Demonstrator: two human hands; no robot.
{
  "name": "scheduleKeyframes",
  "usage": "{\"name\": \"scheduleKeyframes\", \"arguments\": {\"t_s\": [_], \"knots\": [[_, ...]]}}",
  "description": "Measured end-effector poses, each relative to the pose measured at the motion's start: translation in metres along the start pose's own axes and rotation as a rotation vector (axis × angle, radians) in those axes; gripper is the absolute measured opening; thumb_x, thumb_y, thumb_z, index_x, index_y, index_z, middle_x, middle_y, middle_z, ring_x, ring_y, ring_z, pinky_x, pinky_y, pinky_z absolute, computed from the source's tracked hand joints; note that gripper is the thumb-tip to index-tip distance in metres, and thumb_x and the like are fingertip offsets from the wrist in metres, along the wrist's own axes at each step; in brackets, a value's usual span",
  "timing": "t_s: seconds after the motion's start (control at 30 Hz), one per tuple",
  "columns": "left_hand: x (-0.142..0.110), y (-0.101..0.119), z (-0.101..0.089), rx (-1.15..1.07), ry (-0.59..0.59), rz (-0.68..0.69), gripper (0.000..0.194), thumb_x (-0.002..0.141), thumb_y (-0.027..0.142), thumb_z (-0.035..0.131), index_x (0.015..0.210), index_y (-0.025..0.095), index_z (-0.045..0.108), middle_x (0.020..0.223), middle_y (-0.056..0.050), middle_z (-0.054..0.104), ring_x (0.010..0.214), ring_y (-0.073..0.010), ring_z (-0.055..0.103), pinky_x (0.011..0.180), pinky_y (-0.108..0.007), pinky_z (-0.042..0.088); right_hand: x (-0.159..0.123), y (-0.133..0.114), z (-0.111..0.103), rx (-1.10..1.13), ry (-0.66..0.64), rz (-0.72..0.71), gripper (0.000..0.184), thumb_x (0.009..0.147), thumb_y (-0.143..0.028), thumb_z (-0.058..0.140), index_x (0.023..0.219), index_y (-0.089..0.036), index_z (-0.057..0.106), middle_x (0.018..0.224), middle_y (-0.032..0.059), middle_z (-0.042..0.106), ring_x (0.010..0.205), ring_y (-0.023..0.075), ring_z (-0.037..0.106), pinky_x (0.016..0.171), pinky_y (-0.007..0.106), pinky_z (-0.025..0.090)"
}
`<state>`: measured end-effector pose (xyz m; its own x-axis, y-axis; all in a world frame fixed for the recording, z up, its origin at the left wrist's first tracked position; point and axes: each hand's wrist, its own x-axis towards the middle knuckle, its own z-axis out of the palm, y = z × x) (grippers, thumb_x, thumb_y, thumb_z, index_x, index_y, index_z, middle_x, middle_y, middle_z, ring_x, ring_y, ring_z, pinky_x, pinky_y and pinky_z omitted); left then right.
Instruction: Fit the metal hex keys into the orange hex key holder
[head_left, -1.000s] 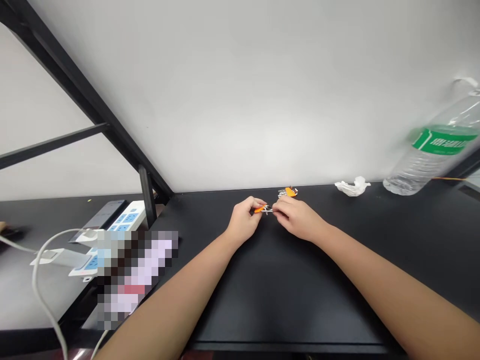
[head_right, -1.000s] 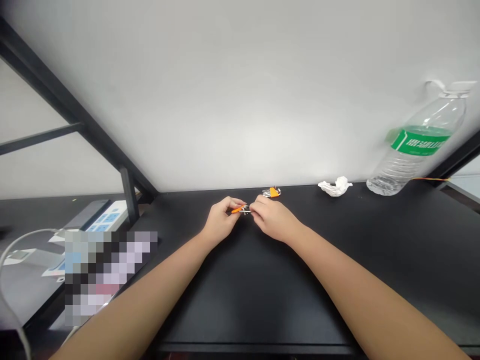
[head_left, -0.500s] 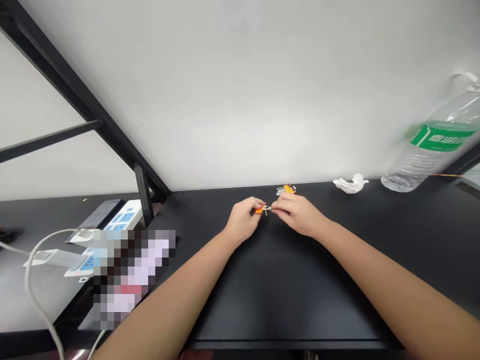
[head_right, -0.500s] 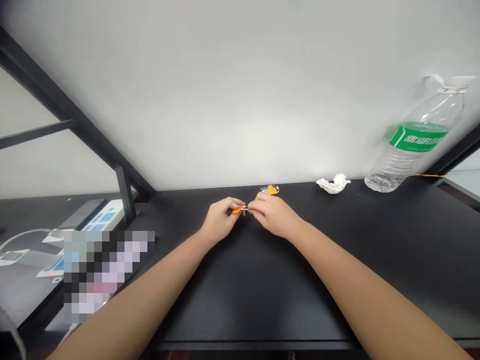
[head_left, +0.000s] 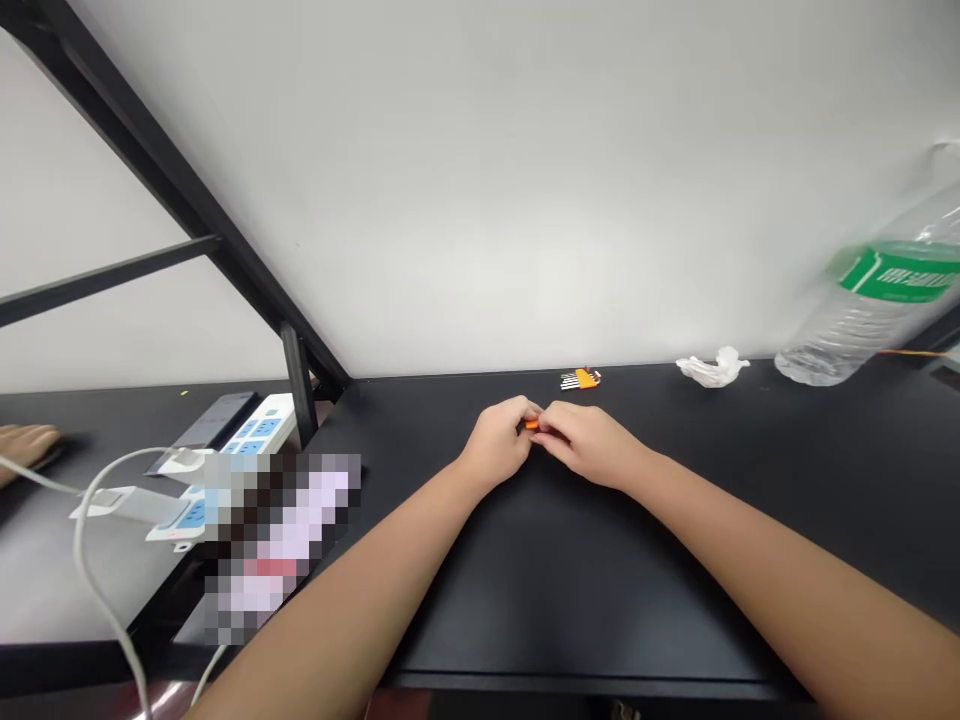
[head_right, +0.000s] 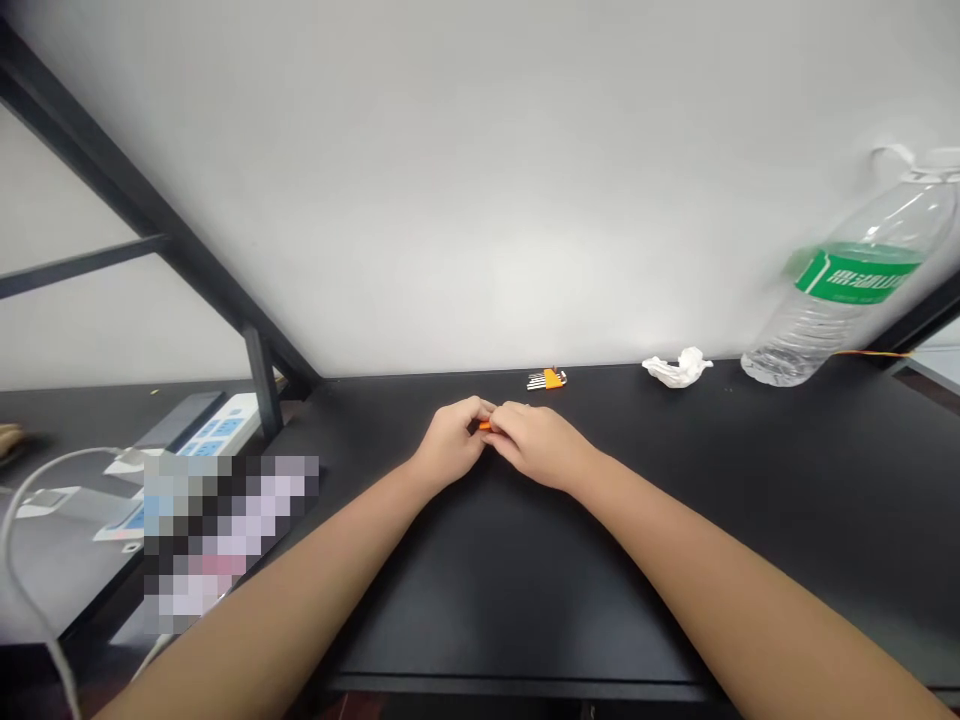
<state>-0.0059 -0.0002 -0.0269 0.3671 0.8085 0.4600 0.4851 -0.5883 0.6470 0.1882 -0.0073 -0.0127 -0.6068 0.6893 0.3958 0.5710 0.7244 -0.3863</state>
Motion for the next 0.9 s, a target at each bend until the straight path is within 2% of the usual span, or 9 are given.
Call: {"name": "scheduleKeyframes", "arguments": {"t_s": [0.1,0.17,0.23,0.33,0.43,0.67,0.73,0.83,0.9], "knots": [[0.001,-0.001,0.0,-0.041,0.057,-0.027,0.014,0.082,0.007,0.061,0.079,0.022,0.06,0.095,-0.001,0.076,0.084,-0.0176,0.071,0.074,-0.031,0.056,-0.001,0.015,-0.004,-0.038,0.072,0.078,0.017,0.1,-0.029,0.052,0.088,-0.02,0.06,0.082,0.0028,0.063,0.07,0.0154,0.055,0.064,0.028,0.041],[0.003,-0.001,0.0,-0.06,0.099,-0.055,0.015,0.083,0.008,0.059,0.076,0.021,0.059,0.096,-0.002,0.076,0.085,-0.0176,0.072,0.074,-0.031,0.057,-0.002,0.03,-0.005,-0.091,0.091,0.106,0.013,0.098,-0.024,0.052,0.094,-0.02,0.064,0.091,0.0051,0.065,0.076,0.0168,0.058,0.069,0.029,0.044],[0.004,-0.002,0.0,-0.078,0.128,-0.086,0.016,0.083,0.008,0.059,0.073,0.021,0.057,0.096,-0.002,0.076,0.085,-0.0172,0.073,0.073,-0.031,0.057,-0.002,0.045,-0.004,-0.121,0.046,0.113,0.015,0.096,-0.022,0.054,0.1,-0.021,0.068,0.099,0.0063,0.064,0.082,0.0173,0.06,0.073,0.031,0.047],[0.004,-0.004,0.001,-0.121,0.151,-0.12,0.015,0.083,0.011,0.061,0.072,0.02,0.057,0.093,-0.003,0.077,0.084,-0.0172,0.073,0.073,-0.031,0.058,-0.003,0.057,0.0,-0.138,-0.029,0.119,0.018,0.095,-0.022,0.056,0.103,-0.022,0.072,0.101,0.006,0.063,0.085,0.0173,0.061,0.076,0.031,0.049],[0.004,-0.007,0.001,-0.154,0.165,-0.129,0.013,0.082,0.013,0.064,0.072,0.02,0.059,0.093,-0.003,0.077,0.085,-0.0176,0.073,0.074,-0.032,0.058,-0.001,0.057,0.003,-0.155,-0.055,0.124,0.02,0.096,-0.023,0.056,0.106,-0.023,0.073,0.101,0.0057,0.063,0.087,0.0174,0.061,0.076,0.031,0.049],[0.005,-0.005,0.0,-0.155,0.175,-0.157,0.012,0.082,0.013,0.063,0.073,0.02,0.061,0.092,-0.002,0.077,0.084,-0.0172,0.074,0.074,-0.032,0.059,0.0,0.045,0.001,-0.247,-0.097,0.143,0.017,0.095,-0.02,0.057,0.091,-0.02,0.073,0.093,0.0052,0.063,0.078,0.0161,0.06,0.067,0.029,0.046],[0.004,-0.004,0.0,-0.16,0.179,-0.151,0.012,0.082,0.013,0.063,0.072,0.02,0.06,0.093,-0.003,0.077,0.085,-0.0175,0.074,0.076,-0.032,0.059,0.0,0.043,0.001,-0.269,-0.082,0.159,0.013,0.093,-0.019,0.059,0.095,-0.02,0.072,0.095,0.0056,0.063,0.076,0.0162,0.059,0.066,0.028,0.045],[0.005,-0.005,0.001,-0.161,0.19,-0.144,0.012,0.081,0.013,0.064,0.072,0.02,0.059,0.093,-0.003,0.077,0.085,-0.0179,0.074,0.076,-0.033,0.059,0.0,0.042,0.003,-0.268,-0.074,0.152,0.018,0.094,-0.021,0.058,0.105,-0.023,0.072,0.097,0.0058,0.063,0.077,0.0163,0.059,0.064,0.028,0.044],[0.005,-0.005,0.001,-0.157,0.194,-0.146,0.011,0.08,0.013,0.064,0.073,0.02,0.059,0.093,-0.003,0.077,0.084,-0.0182,0.074,0.075,-0.033,0.06,0.001,0.042,0.004,-0.275,-0.093,0.131,0.019,0.096,-0.021,0.055,0.101,-0.024,0.073,0.095,0.0056,0.063,0.075,0.0157,0.059,0.063,0.027,0.043]]}}
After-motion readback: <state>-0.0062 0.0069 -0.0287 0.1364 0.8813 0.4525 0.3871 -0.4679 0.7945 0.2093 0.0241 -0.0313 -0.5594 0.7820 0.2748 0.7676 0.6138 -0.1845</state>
